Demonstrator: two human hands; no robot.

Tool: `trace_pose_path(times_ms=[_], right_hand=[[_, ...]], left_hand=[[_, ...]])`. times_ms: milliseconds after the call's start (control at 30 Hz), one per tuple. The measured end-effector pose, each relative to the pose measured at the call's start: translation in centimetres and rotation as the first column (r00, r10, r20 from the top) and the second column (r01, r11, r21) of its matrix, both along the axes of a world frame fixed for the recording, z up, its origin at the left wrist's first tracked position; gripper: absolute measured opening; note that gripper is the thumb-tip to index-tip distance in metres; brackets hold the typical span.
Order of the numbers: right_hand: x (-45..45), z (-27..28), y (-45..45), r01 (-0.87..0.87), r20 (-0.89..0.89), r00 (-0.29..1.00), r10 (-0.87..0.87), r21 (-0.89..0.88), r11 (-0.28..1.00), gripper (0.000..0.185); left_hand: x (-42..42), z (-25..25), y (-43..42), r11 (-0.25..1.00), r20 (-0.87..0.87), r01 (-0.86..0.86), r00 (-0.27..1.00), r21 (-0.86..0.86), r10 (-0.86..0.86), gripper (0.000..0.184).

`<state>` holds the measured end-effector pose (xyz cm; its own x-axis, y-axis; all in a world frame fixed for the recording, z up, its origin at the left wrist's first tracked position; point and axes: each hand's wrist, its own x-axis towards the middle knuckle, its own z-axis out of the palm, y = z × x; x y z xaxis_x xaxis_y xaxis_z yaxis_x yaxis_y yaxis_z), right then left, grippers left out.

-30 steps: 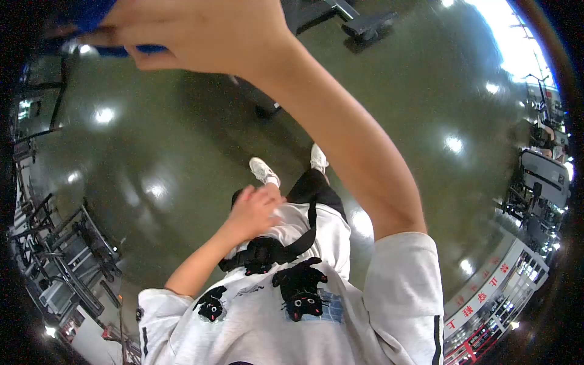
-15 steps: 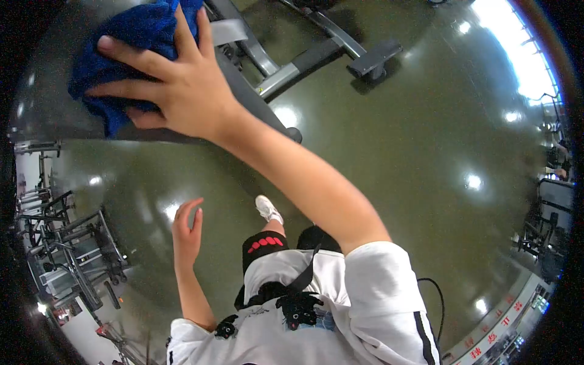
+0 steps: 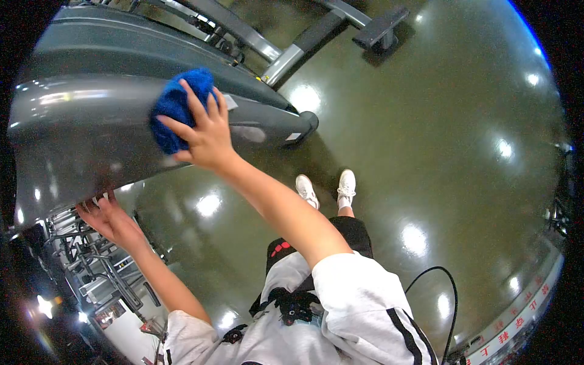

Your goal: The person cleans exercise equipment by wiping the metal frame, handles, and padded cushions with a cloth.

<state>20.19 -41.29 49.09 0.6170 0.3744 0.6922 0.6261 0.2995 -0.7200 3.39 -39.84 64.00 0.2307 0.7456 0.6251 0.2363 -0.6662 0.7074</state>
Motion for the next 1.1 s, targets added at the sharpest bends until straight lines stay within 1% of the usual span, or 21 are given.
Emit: trace_pose_path(times_ms=[167,233,267,333,367,433,500,533,567,633,700,733,767,800,867,900,967,1000,1033,1067,1100], right_hand=[[0.2,-6.8,-2.6,-0.173,-0.078,0.984,0.158,-0.262,0.95,0.075],[0.0,-9.5,-3.1,-0.217,-0.18,0.971,0.16,-0.362,0.907,0.078],[-0.1,-10.5,-3.5,-0.221,-0.18,0.97,0.165,-0.358,0.907,0.078],[0.3,-10.5,-4.0,-0.36,-0.475,0.87,0.136,-0.422,0.832,0.076],[0.4,-10.3,-3.8,-0.36,-0.471,0.871,0.139,-0.418,0.834,0.076],[1.2,-7.4,-3.6,-0.312,-0.451,0.878,0.16,-0.287,0.906,0.073],[1.8,-3.6,-3.3,-0.325,-0.466,0.869,0.167,-0.283,0.902,0.07],[2.3,-1.0,-2.9,-0.294,-0.395,0.903,0.172,-0.274,0.916,0.068],[2.8,1.5,-2.4,-0.304,-0.359,0.906,0.223,-0.188,0.934,0.067],[3.6,7.9,-1.9,-0.36,-0.29,0.898,0.332,-0.047,0.932,0.07],[4.2,12.6,-1.5,-0.322,-0.128,0.939,0.319,-0.004,0.947,0.067],[4.4,13.2,-1.0,-0.317,-0.106,0.943,0.316,0.01,0.948,0.067],[4.7,13.5,0.0,-0.321,-0.085,0.943,0.322,0.029,0.947,0.066],[4.9,12.9,0.8,-0.338,-0.102,0.933,0.346,0.089,0.937,0.066],[5.7,11.1,1.5,-0.327,-0.014,0.943,0.331,0.127,0.937,0.064],[5.8,9.8,1.3,-0.369,-0.047,0.924,0.38,0.152,0.917,0.066],[4.9,5.1,1.7,-0.393,-0.169,0.888,0.428,0.204,0.896,0.068],[4.7,1.7,1.2,-0.424,-0.252,0.866,0.432,0.089,0.901,0.077],[4.3,0.8,0.6,-0.434,-0.275,0.859,0.432,0.059,0.899,0.079],[4.0,-4.9,0.9,-0.361,-0.246,0.909,0.336,-0.062,0.931,0.072],[3.9,-7.6,0.8,-0.352,-0.283,0.907,0.313,-0.1,0.931,0.06]], left_hand=[[1.2,-2.2,2.2,0.997,0.077,-0.051,0.996,0.064,0.046,0.079],[1.2,-3.1,2.5,0.977,0.18,-0.065,0.978,-0.202,0.103,0.081],[1.1,-3.3,2.5,0.978,0.18,-0.069,0.978,-0.198,0.106,0.081],[1.4,-3.7,2.7,0.973,0.218,-0.094,0.966,-0.209,0.14,0.088],[1.6,-4.0,2.8,0.971,0.238,-0.104,0.959,-0.214,0.156,0.091],[1.9,-5.1,3.3,0.976,0.246,-0.158,0.95,-0.147,0.191,0.089],[2.5,-6.1,3.5,0.973,0.26,-0.218,0.938,-0.078,0.231,0.087],[2.9,-6.6,3.5,0.948,0.289,-0.302,0.903,-0.101,0.318,0.089],[3.4,-7.0,3.3,0.915,0.317,-0.384,0.858,-0.127,0.404,0.09],[4.2,-7.3,3.3,0.875,0.249,-0.482,0.843,-0.041,0.476,0.09],[4.0,-7.8,3.7,0.935,0.291,-0.354,0.897,0.02,0.333,0.089],[3.4,-7.6,4.7,0.933,0.148,-0.321,0.943,0.164,0.299,0.087],[3.5,-8.8,4.3,0.961,0.38,-0.276,0.888,-0.008,0.258,0.102],[5.5,-8.6,3.3,0.949,0.489,-0.306,0.817,-0.083,0.306,0.105],[1.4,-10.9,5.2,0.929,0.195,-0.365,0.917,0.054,0.349,0.109],[4.9,-8.6,2.8,0.918,0.291,-0.378,0.87,-0.121,0.397,0.113],[6.6,-7.2,1.4,0.88,0.278,-0.392,0.843,-0.267,0.46,0.125],[6.0,-9.5,3.0,0.881,0.302,-0.453,0.827,-0.141,0.474,0.123],[6.2,-9.1,3.2,0.912,0.316,-0.4,0.857,-0.089,0.406,0.12],[6.4,-8.5,3.2,0.94,0.319,-0.337,0.887,-0.043,0.333,0.116],[6.7,-7.8,3.0,0.944,0.328,-0.329,0.889,-0.032,0.32,0.113]])
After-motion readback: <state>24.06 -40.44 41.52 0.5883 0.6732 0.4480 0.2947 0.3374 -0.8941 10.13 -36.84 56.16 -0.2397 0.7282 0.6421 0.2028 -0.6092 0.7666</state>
